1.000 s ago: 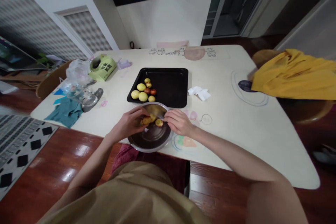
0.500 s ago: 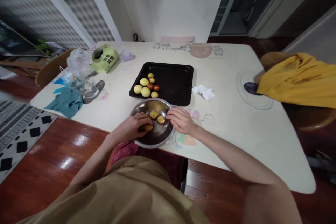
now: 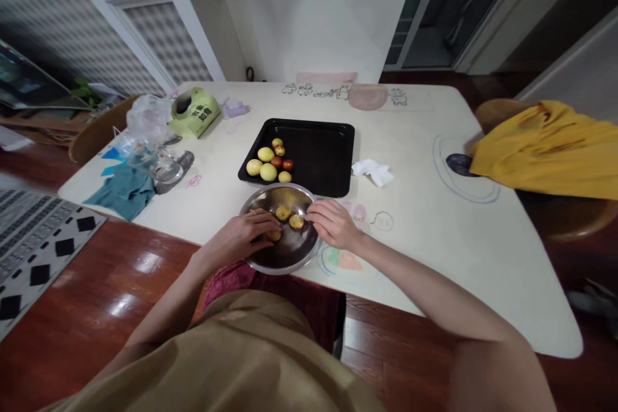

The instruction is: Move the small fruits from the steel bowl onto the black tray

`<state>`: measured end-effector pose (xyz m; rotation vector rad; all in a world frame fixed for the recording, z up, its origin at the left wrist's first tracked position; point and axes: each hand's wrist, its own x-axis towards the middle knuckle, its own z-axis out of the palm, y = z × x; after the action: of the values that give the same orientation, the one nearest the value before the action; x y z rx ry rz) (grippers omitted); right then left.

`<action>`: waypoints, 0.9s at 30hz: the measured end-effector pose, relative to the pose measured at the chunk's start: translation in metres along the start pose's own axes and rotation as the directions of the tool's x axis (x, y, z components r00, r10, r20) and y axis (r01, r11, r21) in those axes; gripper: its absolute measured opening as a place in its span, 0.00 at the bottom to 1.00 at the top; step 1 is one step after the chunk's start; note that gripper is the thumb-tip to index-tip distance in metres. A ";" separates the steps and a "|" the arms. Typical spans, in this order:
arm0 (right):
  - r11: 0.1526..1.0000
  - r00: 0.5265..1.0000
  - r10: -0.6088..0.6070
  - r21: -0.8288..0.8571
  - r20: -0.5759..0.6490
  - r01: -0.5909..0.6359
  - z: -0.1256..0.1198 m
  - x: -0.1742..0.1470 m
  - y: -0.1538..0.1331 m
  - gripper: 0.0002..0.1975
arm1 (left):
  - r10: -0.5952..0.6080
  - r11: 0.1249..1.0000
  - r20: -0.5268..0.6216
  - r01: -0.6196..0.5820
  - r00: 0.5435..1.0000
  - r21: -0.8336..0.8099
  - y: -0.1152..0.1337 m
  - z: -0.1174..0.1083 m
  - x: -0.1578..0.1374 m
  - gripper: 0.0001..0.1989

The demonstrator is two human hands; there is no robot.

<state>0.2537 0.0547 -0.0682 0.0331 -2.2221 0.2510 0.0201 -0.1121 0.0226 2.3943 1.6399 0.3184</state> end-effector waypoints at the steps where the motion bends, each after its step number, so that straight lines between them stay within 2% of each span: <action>1: 1.000 1.000 0.001 0.001 0.002 -0.001 0.000 0.000 0.000 0.16 | 0.007 1.000 -0.031 -0.007 0.999 -0.017 -0.001 -0.002 0.000 0.08; 4: 1.000 1.000 -0.002 0.002 -0.011 0.002 0.001 0.000 0.000 0.16 | 0.012 0.999 -0.148 -0.019 0.989 -0.046 -0.008 -0.006 0.003 0.09; 7: 1.000 1.000 0.005 0.011 -0.014 -0.005 0.001 0.000 -0.001 0.16 | -0.006 0.997 -0.301 -0.017 0.953 -0.072 -0.021 -0.009 0.009 0.10; 11: 0.999 0.999 0.045 0.025 0.016 -0.045 0.001 -0.003 -0.001 0.16 | -0.059 0.986 -0.519 -0.030 0.853 -0.162 -0.046 -0.006 0.014 0.09; 16: 0.991 0.991 0.128 0.046 -0.026 -0.127 -0.004 0.007 0.002 0.15 | -0.088 0.931 -0.655 -0.172 0.750 -0.322 -0.067 0.016 0.007 0.10; 18: 0.980 0.981 0.195 0.034 -0.010 -0.194 -0.008 0.020 0.008 0.14 | -0.095 0.900 -0.666 -0.221 0.740 -0.375 -0.070 0.027 0.002 0.13; 21: 0.962 0.961 0.270 0.015 0.054 -0.271 -0.008 0.045 0.022 0.12 | -0.091 0.859 -0.651 -0.271 0.754 -0.434 -0.070 0.040 0.000 0.18; 24: 0.959 0.941 0.277 0.004 0.197 -0.283 0.001 0.073 0.042 0.13 | -0.082 0.827 -0.644 -0.308 0.760 -0.470 -0.070 0.046 -0.001 0.21; 27: 0.962 0.896 0.250 0.013 0.367 -0.274 0.016 0.095 0.064 0.15 | -0.085 0.810 -0.632 -0.316 0.770 -0.494 -0.070 0.047 -0.001 0.22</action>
<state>0.1748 0.1206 -0.0140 -0.2035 -2.5865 0.5003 -0.0279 -0.0910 -0.0433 1.9890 1.2877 1.5596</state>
